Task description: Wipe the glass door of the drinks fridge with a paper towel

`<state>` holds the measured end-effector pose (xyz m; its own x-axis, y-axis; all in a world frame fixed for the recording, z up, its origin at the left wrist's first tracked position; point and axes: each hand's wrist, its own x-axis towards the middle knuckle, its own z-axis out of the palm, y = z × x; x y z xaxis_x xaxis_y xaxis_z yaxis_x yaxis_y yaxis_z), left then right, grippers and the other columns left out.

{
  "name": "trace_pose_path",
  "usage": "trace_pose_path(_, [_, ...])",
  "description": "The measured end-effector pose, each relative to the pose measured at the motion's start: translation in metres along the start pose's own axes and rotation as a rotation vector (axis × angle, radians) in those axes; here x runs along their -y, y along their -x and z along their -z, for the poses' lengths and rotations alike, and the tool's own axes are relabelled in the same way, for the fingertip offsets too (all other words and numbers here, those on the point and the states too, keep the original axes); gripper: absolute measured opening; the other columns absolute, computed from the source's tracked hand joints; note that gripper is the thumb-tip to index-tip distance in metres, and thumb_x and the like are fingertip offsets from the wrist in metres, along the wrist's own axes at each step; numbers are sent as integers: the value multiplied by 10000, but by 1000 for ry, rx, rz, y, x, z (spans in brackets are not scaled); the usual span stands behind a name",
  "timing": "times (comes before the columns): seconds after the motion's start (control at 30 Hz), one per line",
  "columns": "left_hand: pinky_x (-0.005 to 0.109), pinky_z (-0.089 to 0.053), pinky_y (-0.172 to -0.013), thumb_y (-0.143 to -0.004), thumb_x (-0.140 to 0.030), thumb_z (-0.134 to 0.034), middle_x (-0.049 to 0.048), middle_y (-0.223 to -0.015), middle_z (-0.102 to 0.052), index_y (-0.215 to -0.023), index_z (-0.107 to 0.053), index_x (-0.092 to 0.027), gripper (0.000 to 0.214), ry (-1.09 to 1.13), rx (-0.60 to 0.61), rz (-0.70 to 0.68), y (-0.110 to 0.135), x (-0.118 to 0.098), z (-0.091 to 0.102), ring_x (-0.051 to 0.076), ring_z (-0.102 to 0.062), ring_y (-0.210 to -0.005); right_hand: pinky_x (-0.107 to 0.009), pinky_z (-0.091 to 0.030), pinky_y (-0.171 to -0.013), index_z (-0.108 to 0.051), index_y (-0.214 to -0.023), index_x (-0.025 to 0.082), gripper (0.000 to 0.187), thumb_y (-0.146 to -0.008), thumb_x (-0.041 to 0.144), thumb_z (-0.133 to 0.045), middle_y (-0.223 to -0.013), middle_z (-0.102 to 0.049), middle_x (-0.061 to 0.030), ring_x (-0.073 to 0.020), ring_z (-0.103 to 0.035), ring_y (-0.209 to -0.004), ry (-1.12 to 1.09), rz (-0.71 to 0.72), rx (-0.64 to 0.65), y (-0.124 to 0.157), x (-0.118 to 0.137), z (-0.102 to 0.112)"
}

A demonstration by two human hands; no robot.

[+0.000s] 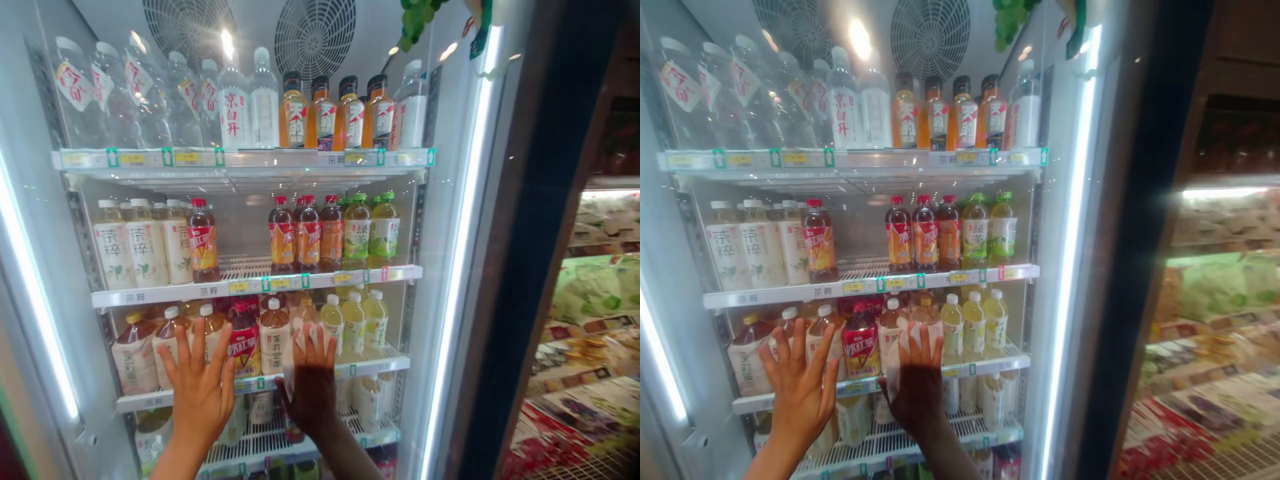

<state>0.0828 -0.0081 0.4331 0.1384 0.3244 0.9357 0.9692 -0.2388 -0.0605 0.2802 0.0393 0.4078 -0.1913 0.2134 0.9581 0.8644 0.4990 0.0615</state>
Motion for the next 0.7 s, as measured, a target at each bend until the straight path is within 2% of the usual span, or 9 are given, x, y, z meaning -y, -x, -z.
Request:
trace_pose_path(0.17, [727,37,-1233,-915,-142,-600,55,-1735,47,-1617,-113,-396,891,-7,-1,25,12,28,3,355,105,-1590,-739,-214,-1201,-102,-1629,37,794,-989,378,-423,-1657,-259,-266,-428,-196,-1561,32,-96,-45,-35,34,-11])
trace_pose_path(0.23, [749,27,-1221,-917,-148,-599,67,-1734,43,-1618,-109,-392,890,-7,7,39,17,40,6,368,100,-1589,-732,-233,-1202,-83,-1636,60,810,-984,380,-441,-1667,-239,-252,-419,-210,-1560,26,-104,-17,-19,43,-14])
trace_pose_path(0.33, [772,10,-1209,-919,-150,-591,68,-1734,37,-1616,-101,-406,890,-6,20,53,25,59,11,383,86,-1588,-707,-272,-1208,-91,-1647,117,840,-962,409,-479,-1663,-283,-205,-387,-221,-1564,18,-85,13,33,63,-26])
trace_pose_path(0.4, [775,6,-1209,-922,-147,-582,60,-1734,37,-1614,-92,-418,890,2,22,60,29,71,15,382,80,-1589,-701,-272,-1210,-87,-1645,109,846,-956,395,-485,-1657,-302,-203,-374,-193,-1574,32,-86,1,45,80,-34])
trace_pose_path(0.43, [773,11,-1210,-923,-148,-579,58,-1734,41,-1613,-92,-419,888,7,21,60,29,77,17,379,85,-1588,-711,-273,-1203,-80,-1642,87,848,-961,403,-475,-1655,-296,-219,-384,-178,-1575,37,-88,0,37,89,-37])
trace_pose_path(0.57, [750,36,-1221,-924,-160,-586,51,-1733,63,-1616,-99,-405,880,15,15,51,27,97,24,366,110,-1587,-760,-267,-1170,-72,-1621,-7,873,-1008,562,-325,-1648,-258,-289,-455,-150,-1563,11,-92,-5,-36,121,-42])
trace_pose_path(0.6, [747,37,-1223,-927,-159,-582,46,-1733,66,-1615,-97,-408,878,20,13,57,28,102,25,363,111,-1587,-761,-264,-1170,-80,-1619,-12,883,-1009,592,-286,-1644,-264,-292,-462,-156,-1560,4,-90,-16,-46,129,-43])
trace_pose_path(0.63, [748,35,-1225,-931,-157,-573,39,-1734,61,-1612,-96,-415,871,27,10,69,29,107,26,359,105,-1589,-752,-270,-1174,-88,-1620,-8,890,-1007,612,-265,-1641,-278,-288,-459,-172,-1558,-4,-87,-14,-47,136,-44])
trace_pose_path(0.7, [759,27,-1221,-940,-149,-554,32,-1735,48,-1609,-96,-425,856,42,11,90,35,116,27,356,93,-1591,-718,-311,-1177,-101,-1628,22,886,-1003,627,-267,-1623,-339,-265,-426,-216,-1556,-24,-69,16,-23,151,-51])
